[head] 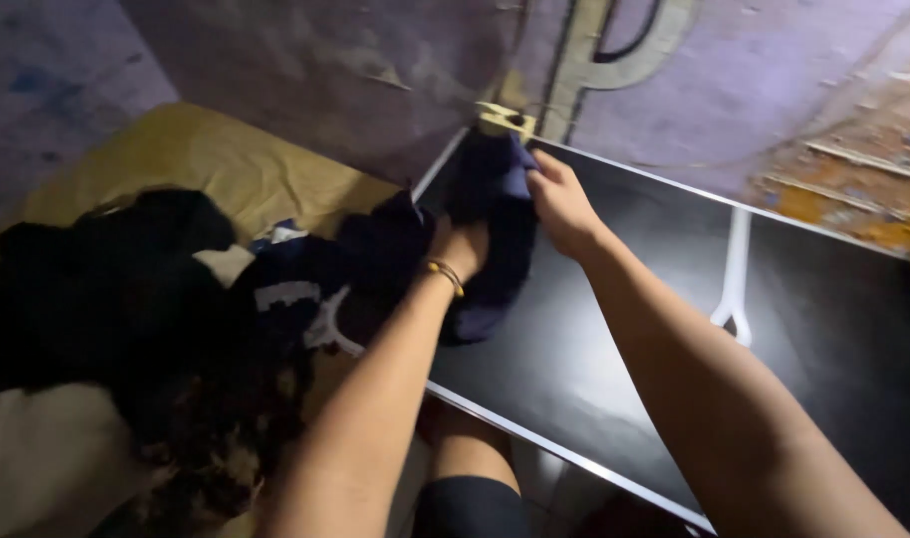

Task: The person folds a black t-shirt and a navy blue polo shirt on a black table. They smooth, fold, and stack each garment neatly on top of a pre-existing pile of folded shirts.

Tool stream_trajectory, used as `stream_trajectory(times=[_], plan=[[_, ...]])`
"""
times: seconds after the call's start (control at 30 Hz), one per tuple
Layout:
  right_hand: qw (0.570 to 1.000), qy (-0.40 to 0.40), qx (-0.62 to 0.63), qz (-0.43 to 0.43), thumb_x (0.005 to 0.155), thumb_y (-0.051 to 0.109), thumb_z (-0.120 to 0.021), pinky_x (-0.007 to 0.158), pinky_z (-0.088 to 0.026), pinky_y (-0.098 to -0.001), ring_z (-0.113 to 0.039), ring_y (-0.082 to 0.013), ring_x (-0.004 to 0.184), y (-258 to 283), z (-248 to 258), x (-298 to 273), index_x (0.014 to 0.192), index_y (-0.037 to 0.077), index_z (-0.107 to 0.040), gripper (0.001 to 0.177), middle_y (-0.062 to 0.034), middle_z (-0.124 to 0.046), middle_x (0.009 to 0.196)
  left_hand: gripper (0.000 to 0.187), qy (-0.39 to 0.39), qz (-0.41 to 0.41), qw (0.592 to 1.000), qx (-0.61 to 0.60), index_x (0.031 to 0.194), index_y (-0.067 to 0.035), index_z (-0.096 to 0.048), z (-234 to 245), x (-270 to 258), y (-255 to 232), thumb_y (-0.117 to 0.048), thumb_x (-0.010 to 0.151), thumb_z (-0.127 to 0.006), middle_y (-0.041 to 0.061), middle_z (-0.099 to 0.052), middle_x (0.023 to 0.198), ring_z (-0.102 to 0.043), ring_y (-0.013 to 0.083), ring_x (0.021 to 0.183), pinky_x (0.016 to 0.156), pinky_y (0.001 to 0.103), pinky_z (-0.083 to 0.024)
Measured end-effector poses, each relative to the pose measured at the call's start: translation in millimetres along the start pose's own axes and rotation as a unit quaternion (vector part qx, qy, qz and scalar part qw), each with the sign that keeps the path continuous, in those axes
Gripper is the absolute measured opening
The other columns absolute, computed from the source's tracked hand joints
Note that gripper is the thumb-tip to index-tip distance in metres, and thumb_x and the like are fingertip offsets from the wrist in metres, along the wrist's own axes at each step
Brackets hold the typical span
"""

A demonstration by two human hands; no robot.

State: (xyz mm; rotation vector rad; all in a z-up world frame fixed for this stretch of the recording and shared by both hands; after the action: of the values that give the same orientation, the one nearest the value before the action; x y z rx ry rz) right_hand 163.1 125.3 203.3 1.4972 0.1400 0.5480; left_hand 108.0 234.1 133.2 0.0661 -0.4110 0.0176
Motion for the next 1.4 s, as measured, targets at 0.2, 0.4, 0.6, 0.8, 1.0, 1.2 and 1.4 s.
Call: stream_trajectory(times=[0.2,0.4,0.6,0.8,1.0,1.2,1.4], plan=[[0.995,-0.062,-0.065,-0.051,0.085,0.005,-0.051,0.086,-0.047,-0.0322,-0.053,-0.0179,0.089,-51.0,146.8,-110.0,0.094,0.014,-0.069,0.022,0.0022,-0.056,0.088,0.047,0.158,0.273,0.830,-0.460,0.127,-0.022,-0.066,-19.2,-59.6,-127.0,-0.044,0.085,-0.066,0.006,-0.073,0.126,-0.064,0.0263,0.127,0.107,0.048,-0.052],[0.906,-0.009,-0.388,-0.169,0.080,0.028,-0.067,0.083,-0.053,-0.0463,-0.071,-0.0346,0.095,-96.4,271.6,-197.4,0.108,0.028,-0.077,0.029,-0.0090,-0.074,0.091,0.077,0.376,0.029,0.915,-0.145,0.165,-0.027,-0.019,28.8,-104.9,-194.7,-0.052,0.099,-0.049,0.006,-0.006,0.173,0.002,0.0394,0.158,0.119,0.064,-0.029],[0.839,0.046,-0.525,-0.132,0.081,0.016,-0.072,0.096,-0.052,-0.0577,-0.064,-0.0462,0.115,-78.6,318.8,-265.4,0.118,0.008,-0.069,0.038,-0.0224,-0.072,0.113,0.076,0.409,0.017,0.897,-0.167,0.165,-0.026,-0.019,15.2,-126.8,-251.6,-0.065,0.101,-0.031,0.007,-0.008,0.174,-0.006,0.0357,0.160,0.124,0.055,-0.023],[0.635,0.047,-0.707,-0.308,0.080,0.037,-0.084,0.107,-0.044,-0.0555,-0.053,-0.0278,0.137,-100.1,431.8,-354.9,0.143,0.034,-0.057,0.069,0.0039,-0.059,0.144,0.075,0.352,-0.024,0.934,-0.057,0.157,-0.022,-0.041,33.4,-124.4,-265.4,-0.070,0.100,-0.032,0.008,-0.042,0.161,-0.033,0.0343,0.147,0.119,0.056,-0.021],[0.767,-0.136,-0.551,-0.298,0.100,0.049,-0.057,0.100,-0.052,-0.0528,-0.061,-0.0341,0.129,-174.5,509.3,-362.5,0.138,0.029,-0.064,0.043,-0.0103,-0.066,0.133,0.073,0.370,-0.053,0.927,-0.032,0.161,-0.024,-0.033,30.6,-126.5,-255.4,-0.067,0.102,-0.030,0.007,-0.044,0.158,-0.034,0.0322,0.145,0.119,0.063,-0.014],[0.791,0.022,-0.564,-0.237,0.080,0.077,-0.064,0.107,-0.048,-0.0604,-0.054,-0.0391,0.137,-15.8,315.5,-338.6,0.149,0.033,-0.052,0.083,-0.0103,-0.056,0.148,0.078,0.355,-0.101,0.928,-0.045,0.161,-0.023,-0.032,42.7,-144.7,-244.7,-0.070,0.099,-0.037,0.010,-0.043,0.155,-0.039,0.0342,0.141,0.115,0.062,-0.023],[0.770,0.078,-0.556,-0.304,0.081,0.015,-0.070,0.098,-0.059,-0.0468,-0.067,-0.0323,0.122,-68.1,320.8,-341.3,0.125,0.027,-0.067,0.045,-0.0049,-0.070,0.128,0.047,0.241,-0.151,0.958,-0.038,0.133,-0.034,-0.060,-50.0,-152.8,-192.1,-0.027,0.087,-0.061,0.000,-0.062,0.114,-0.056,0.0273,0.117,0.102,0.057,-0.034]])
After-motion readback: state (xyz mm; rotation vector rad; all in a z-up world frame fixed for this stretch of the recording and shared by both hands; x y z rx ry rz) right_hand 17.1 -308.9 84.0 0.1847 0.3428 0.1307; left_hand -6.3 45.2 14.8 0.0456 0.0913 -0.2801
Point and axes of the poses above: each hand's wrist, its own x-axis towards the middle knuckle, its own z-axis out of the back of the hand, y = z × x, the point moved 8 cm from there along x, towards the middle knuckle
